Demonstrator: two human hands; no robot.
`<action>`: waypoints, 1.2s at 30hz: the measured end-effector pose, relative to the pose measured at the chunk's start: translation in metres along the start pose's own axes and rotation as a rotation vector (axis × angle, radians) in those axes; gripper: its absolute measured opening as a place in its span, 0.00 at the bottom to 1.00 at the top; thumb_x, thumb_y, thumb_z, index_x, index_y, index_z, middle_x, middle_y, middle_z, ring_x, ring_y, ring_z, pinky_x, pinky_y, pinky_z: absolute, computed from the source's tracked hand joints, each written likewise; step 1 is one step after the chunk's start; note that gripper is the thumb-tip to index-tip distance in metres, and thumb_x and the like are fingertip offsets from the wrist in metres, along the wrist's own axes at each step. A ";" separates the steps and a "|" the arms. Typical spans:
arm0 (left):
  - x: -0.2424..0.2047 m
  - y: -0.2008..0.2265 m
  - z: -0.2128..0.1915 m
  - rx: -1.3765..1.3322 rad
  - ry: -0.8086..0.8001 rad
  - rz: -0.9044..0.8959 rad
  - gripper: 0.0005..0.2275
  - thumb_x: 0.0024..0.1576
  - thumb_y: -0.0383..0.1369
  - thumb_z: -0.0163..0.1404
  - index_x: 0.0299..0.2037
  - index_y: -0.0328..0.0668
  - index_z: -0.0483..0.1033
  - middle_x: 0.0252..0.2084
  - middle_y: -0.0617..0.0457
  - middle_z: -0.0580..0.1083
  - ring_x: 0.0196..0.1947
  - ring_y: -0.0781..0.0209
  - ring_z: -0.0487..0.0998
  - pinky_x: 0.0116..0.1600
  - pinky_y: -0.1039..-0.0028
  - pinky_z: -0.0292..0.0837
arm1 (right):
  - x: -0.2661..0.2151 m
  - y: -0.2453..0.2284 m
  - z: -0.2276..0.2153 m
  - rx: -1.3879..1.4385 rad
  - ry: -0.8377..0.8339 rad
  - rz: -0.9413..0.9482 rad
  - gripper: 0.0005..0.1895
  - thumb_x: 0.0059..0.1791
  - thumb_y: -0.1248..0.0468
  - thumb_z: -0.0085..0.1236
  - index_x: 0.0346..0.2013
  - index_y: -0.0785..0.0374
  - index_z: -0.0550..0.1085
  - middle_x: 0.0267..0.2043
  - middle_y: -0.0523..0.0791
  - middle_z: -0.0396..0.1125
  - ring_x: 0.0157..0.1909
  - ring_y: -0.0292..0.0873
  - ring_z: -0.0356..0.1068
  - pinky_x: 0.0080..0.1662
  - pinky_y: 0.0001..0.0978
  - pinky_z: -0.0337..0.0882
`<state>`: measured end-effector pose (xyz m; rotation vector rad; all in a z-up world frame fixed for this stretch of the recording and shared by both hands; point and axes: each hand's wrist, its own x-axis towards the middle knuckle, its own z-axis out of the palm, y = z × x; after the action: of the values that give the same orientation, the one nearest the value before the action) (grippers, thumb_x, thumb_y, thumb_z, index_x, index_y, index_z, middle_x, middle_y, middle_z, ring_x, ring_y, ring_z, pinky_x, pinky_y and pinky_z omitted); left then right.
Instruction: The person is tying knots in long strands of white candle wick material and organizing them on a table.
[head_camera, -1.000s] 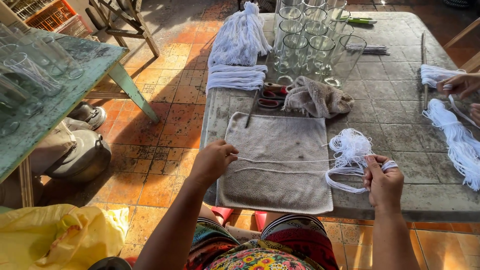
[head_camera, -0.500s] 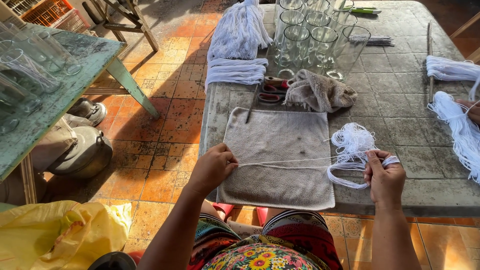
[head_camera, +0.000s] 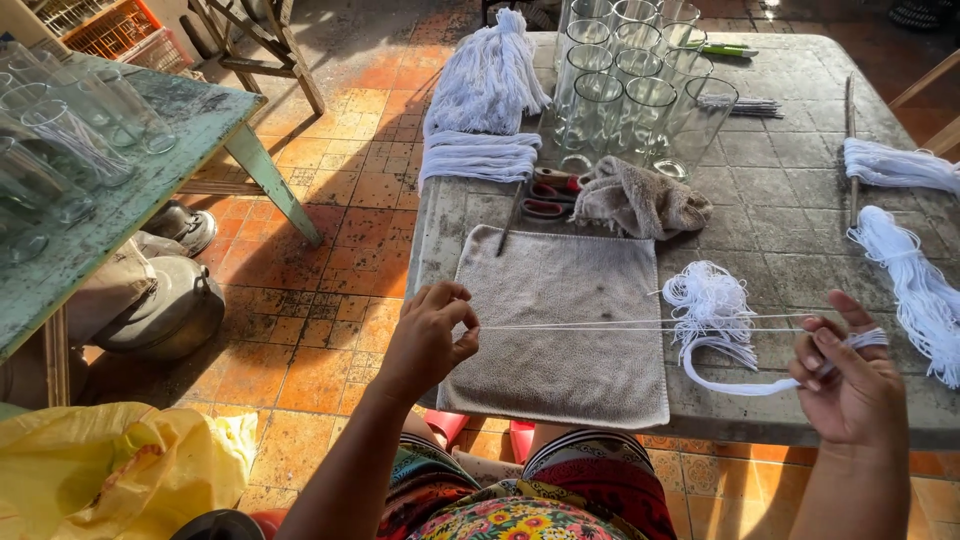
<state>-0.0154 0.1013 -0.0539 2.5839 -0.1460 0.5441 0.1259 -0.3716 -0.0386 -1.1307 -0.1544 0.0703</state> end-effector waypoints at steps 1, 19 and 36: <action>0.001 0.002 -0.004 -0.001 0.003 -0.001 0.05 0.52 0.33 0.59 0.33 0.47 0.76 0.52 0.52 0.72 0.51 0.51 0.72 0.55 0.56 0.66 | -0.002 -0.003 0.011 -0.002 -0.003 -0.001 0.25 0.50 0.69 0.52 0.62 0.48 0.72 0.43 0.39 0.71 0.29 0.30 0.58 0.26 0.17 0.54; 0.034 0.120 0.039 -1.124 -0.143 -0.199 0.22 0.64 0.44 0.44 0.64 0.43 0.71 0.57 0.49 0.76 0.57 0.61 0.76 0.62 0.71 0.70 | -0.051 0.062 0.199 -0.777 -0.291 -0.542 0.33 0.51 0.67 0.59 0.71 0.54 0.61 0.29 0.35 0.69 0.21 0.27 0.52 0.29 0.20 0.62; 0.031 0.109 0.037 -1.153 -0.067 -0.248 0.05 0.54 0.30 0.62 0.38 0.47 0.82 0.42 0.56 0.61 0.38 0.66 0.68 0.43 0.78 0.75 | -0.032 0.111 0.155 0.164 -0.311 0.374 0.05 0.54 0.65 0.54 0.38 0.64 0.73 0.28 0.48 0.69 0.20 0.37 0.64 0.20 0.27 0.61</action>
<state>0.0039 -0.0120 -0.0225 1.4598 -0.1091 0.1705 0.0724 -0.1900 -0.0770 -0.9683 -0.2079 0.5830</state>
